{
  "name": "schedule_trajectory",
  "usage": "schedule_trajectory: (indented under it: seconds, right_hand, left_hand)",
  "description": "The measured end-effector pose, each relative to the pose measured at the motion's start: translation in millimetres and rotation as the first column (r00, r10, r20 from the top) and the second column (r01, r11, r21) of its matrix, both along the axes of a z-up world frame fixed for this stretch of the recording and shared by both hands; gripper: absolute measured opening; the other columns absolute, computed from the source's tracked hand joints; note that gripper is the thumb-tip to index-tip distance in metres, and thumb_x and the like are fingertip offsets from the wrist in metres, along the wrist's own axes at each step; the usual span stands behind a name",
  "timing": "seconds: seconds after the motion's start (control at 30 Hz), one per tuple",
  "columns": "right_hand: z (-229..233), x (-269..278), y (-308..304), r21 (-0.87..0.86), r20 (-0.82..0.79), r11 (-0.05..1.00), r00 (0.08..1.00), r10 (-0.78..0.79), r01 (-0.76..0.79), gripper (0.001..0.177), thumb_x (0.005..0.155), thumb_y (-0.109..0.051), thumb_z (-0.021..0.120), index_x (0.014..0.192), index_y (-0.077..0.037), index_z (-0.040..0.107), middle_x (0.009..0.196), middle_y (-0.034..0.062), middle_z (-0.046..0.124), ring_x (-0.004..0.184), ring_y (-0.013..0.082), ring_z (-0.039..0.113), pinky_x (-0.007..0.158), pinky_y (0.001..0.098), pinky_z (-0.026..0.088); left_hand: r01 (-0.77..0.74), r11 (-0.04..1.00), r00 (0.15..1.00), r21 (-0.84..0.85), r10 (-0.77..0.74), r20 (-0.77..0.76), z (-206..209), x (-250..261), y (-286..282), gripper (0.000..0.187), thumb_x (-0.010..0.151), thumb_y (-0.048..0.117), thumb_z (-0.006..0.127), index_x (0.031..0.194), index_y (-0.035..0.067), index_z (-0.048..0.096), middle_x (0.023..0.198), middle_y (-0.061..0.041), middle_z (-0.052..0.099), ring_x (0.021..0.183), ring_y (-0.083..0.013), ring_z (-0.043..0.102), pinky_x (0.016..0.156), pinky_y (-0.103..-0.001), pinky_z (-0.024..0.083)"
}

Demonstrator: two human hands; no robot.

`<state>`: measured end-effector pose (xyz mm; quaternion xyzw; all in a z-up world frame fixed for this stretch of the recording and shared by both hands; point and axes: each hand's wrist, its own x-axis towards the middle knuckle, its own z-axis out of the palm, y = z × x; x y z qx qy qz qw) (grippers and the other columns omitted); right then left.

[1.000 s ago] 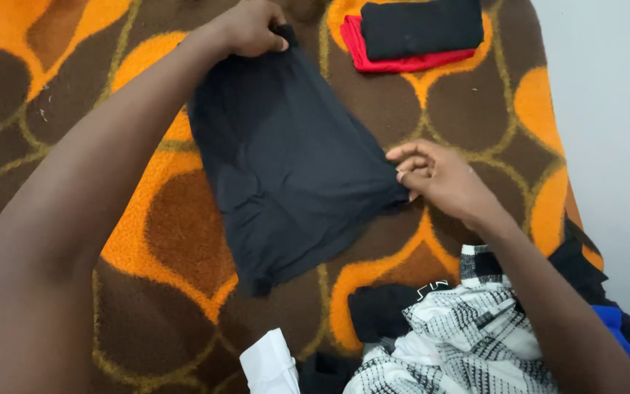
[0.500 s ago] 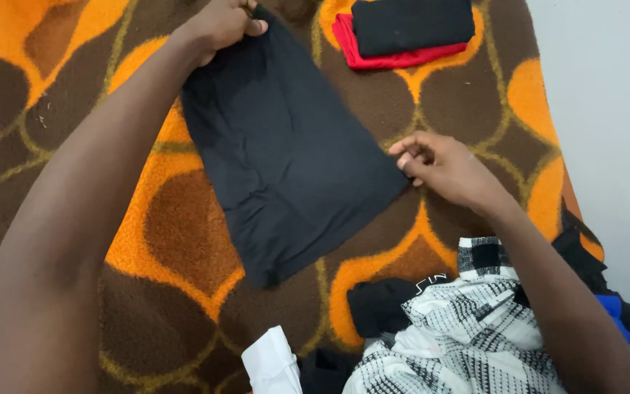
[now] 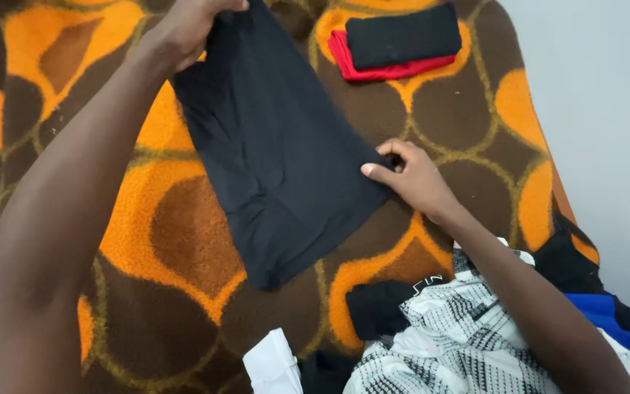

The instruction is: Fold a pair of black shorts on a bed.

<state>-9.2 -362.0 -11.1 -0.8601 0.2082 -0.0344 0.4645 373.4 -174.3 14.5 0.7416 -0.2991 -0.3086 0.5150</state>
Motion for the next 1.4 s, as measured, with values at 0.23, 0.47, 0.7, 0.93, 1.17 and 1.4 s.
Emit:
schedule_trajectory:
  seconds: [0.23,0.47,0.7,0.93,1.17,1.4]
  right_hand:
    - [39.9,-10.4,3.1,0.598,0.214,0.802,0.963,-0.165,0.004,0.020,0.092,-0.010,0.077,0.106,-0.008,0.063,0.090,0.0013,0.064,0.081,0.0081,0.059,0.074,0.0241,0.049]
    - [126.2,-45.8,28.7,0.260,0.728,0.935,0.685,-0.027,-0.240,0.024,0.094,-0.003,0.084,0.099,-0.005,0.061,0.099,0.0065,0.068,0.096,0.0134,0.068,0.090,0.0288,0.057]
    - [174.9,-65.8,76.1,0.114,0.768,0.934,0.626,0.134,-0.340,0.018,0.091,-0.005,0.084,0.098,-0.007,0.067,0.090,0.0067,0.072,0.093,0.0165,0.074,0.088,0.0359,0.063]
    - [143.2,-15.7,94.2,0.069,0.477,0.985,0.873,0.105,-0.157,0.017,0.087,-0.005,0.080,0.099,-0.004,0.068,0.098,0.0060,0.071,0.095,0.0136,0.071,0.084,0.0308,0.059]
    - [14.1,57.7,71.3,0.332,0.204,0.939,0.979,0.017,-0.086,0.017,0.090,-0.007,0.080,0.105,-0.004,0.071,0.096,0.0003,0.068,0.088,0.0075,0.060,0.077,0.0236,0.047]
    - [5.0,98.4,39.8,0.420,0.206,0.907,0.977,-0.058,-0.035,0.020,0.091,-0.008,0.079,0.109,-0.005,0.070,0.097,-0.0002,0.070,0.088,0.0072,0.065,0.081,0.0222,0.053]
  left_hand:
    - [0.031,0.942,0.965,-0.334,0.059,0.257,58.7,-3.7,80.0,0.030,0.110,0.027,0.073,0.126,0.002,0.067,0.115,-0.004,0.070,0.108,-0.0143,0.067,0.098,-0.032,0.055]
    - [0.042,0.856,0.814,-0.515,0.269,0.514,170.9,-120.6,229.8,0.028,0.117,0.028,0.072,0.117,0.004,0.058,0.111,-0.002,0.063,0.102,-0.0101,0.062,0.092,-0.026,0.050]
    - [-0.227,0.731,0.806,-0.644,0.512,0.298,149.6,-222.7,343.9,0.021,0.115,0.024,0.071,0.116,0.010,0.055,0.111,-0.004,0.062,0.103,-0.0120,0.065,0.096,-0.027,0.056]
    - [-0.594,0.648,0.700,-0.477,0.709,0.091,106.2,-201.9,349.5,0.028,0.106,0.017,0.081,0.113,0.004,0.057,0.108,-0.011,0.066,0.089,-0.0152,0.065,0.070,-0.027,0.049]
    - [-0.585,0.756,0.724,-0.292,0.650,0.231,23.3,-126.9,291.3,0.026,0.096,0.009,0.076,0.118,0.007,0.063,0.118,-0.004,0.066,0.111,-0.0117,0.065,0.099,-0.029,0.050]
    - [-0.571,0.794,0.760,-0.209,0.607,0.230,6.7,-88.5,264.0,0.014,0.102,0.013,0.069,0.112,0.005,0.068,0.098,0.000,0.069,0.090,-0.0092,0.062,0.084,-0.028,0.051]
